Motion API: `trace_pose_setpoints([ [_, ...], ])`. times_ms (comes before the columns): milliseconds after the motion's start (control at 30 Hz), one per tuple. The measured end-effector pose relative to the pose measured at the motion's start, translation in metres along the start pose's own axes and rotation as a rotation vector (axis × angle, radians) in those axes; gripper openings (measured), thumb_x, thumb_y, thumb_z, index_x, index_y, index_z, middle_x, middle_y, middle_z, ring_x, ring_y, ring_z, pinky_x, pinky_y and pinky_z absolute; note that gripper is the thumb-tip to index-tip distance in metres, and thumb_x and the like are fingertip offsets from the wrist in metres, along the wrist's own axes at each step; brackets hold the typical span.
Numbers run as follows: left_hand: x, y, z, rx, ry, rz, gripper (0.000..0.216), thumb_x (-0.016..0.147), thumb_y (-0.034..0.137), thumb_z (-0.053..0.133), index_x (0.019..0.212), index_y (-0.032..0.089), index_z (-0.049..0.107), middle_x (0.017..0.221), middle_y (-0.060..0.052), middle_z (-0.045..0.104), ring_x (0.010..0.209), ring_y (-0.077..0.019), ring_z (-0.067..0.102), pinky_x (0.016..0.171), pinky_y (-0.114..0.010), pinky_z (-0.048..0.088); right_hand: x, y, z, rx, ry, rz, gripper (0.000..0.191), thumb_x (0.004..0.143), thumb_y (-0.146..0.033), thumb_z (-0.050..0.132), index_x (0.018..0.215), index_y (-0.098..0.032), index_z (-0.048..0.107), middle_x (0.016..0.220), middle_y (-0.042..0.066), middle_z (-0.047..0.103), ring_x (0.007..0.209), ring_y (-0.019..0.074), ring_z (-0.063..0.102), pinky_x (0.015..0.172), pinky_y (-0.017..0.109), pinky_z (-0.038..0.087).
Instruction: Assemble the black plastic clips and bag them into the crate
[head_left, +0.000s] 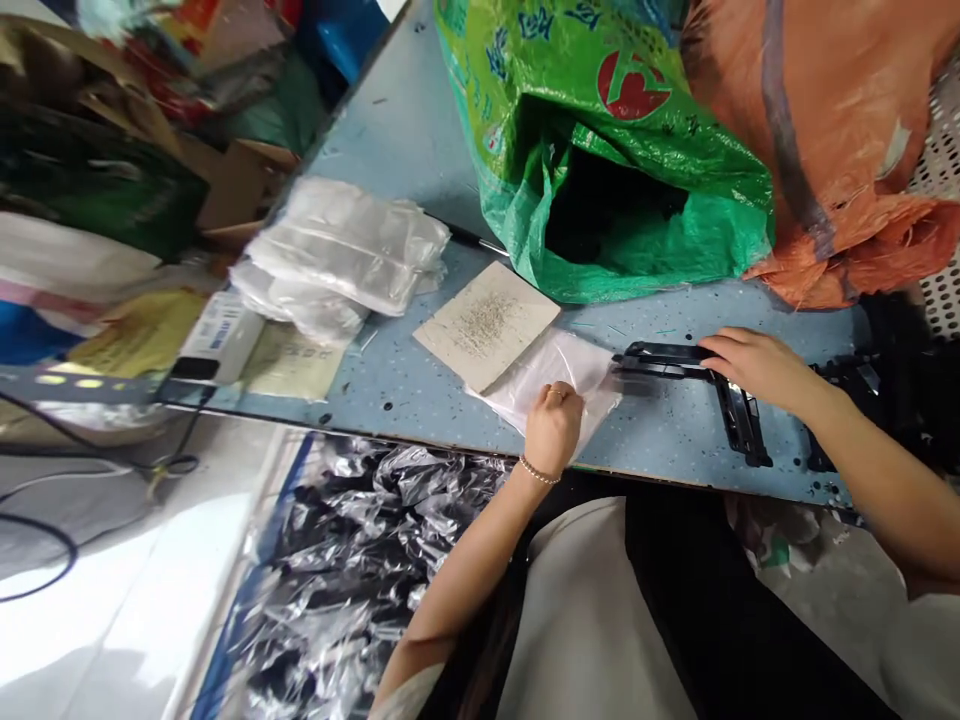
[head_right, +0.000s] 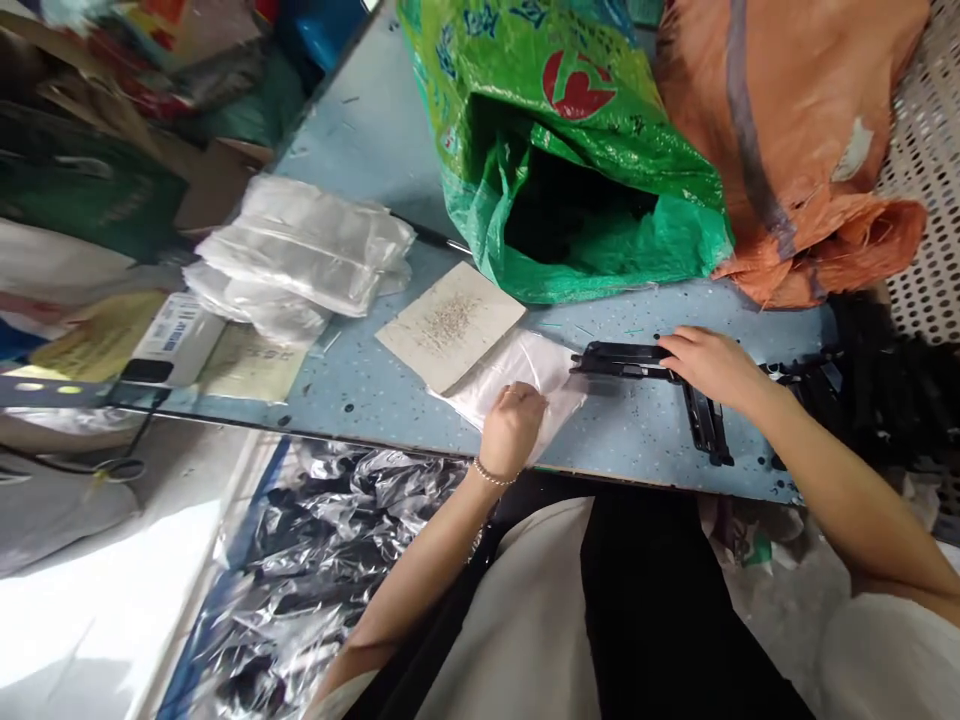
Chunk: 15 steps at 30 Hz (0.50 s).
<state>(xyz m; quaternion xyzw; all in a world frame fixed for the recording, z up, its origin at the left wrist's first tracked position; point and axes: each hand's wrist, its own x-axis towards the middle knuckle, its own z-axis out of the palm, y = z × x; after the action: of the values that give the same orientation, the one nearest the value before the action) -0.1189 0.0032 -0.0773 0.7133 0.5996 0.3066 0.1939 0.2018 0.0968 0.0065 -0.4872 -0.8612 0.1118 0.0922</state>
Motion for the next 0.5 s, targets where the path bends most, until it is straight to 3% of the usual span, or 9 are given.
trace_pose_setpoints([
  [133,0.017,-0.029,-0.016,-0.394,-0.079,-0.33,0.026,0.076,0.022,0.077,0.065,0.02,0.053,0.072,-0.001,0.062,0.068,-0.0151,0.058,0.066,-0.029,0.051,-0.033,-0.033,0.002,0.601,-0.123,0.33,0.044,0.088,-0.063,0.062,0.099,-0.022,0.077,0.089,0.006,0.074,0.075,0.0216,0.068,0.069,0.036,0.055],
  [267,0.028,-0.038,-0.027,-0.752,-0.095,-0.574,0.023,0.076,0.027,0.074,0.07,0.02,0.052,0.06,0.003,0.058,0.053,-0.0111,0.053,0.052,-0.023,0.041,-0.05,-0.093,0.033,1.356,-0.307,0.608,0.039,0.071,-0.058,0.078,0.073,-0.02,0.073,0.063,0.002,0.066,0.051,0.0129,0.053,0.049,0.027,0.044],
  [367,0.028,-0.039,-0.028,-0.696,-0.051,-0.544,0.011,0.076,0.015,0.067,0.074,0.019,0.057,0.064,0.001,0.064,0.056,-0.0123,0.058,0.054,-0.023,0.046,-0.054,-0.13,0.059,1.691,-0.471,0.7,0.033,0.065,-0.047,0.085,0.066,-0.018,0.07,0.059,0.002,0.065,0.048,0.0096,0.047,0.044,0.023,0.036],
  [433,0.024,-0.04,-0.03,-0.523,-0.046,-0.41,0.01,0.079,0.01,0.06,0.078,0.017,0.066,0.075,-0.003,0.071,0.069,-0.0156,0.066,0.066,-0.027,0.055,-0.055,-0.141,0.073,1.824,-0.483,0.788,0.029,0.064,-0.041,0.087,0.067,-0.017,0.071,0.064,0.006,0.068,0.053,0.0112,0.053,0.044,0.021,0.036],
  [500,0.019,-0.042,-0.034,-0.296,-0.028,-0.239,0.023,0.086,0.008,0.054,0.09,0.017,0.074,0.095,-0.008,0.076,0.089,-0.02,0.072,0.084,-0.034,0.059,-0.056,-0.143,0.083,1.92,-0.441,0.865,0.026,0.064,-0.036,0.087,0.074,-0.017,0.073,0.075,0.009,0.074,0.059,0.0121,0.056,0.044,0.02,0.038],
])
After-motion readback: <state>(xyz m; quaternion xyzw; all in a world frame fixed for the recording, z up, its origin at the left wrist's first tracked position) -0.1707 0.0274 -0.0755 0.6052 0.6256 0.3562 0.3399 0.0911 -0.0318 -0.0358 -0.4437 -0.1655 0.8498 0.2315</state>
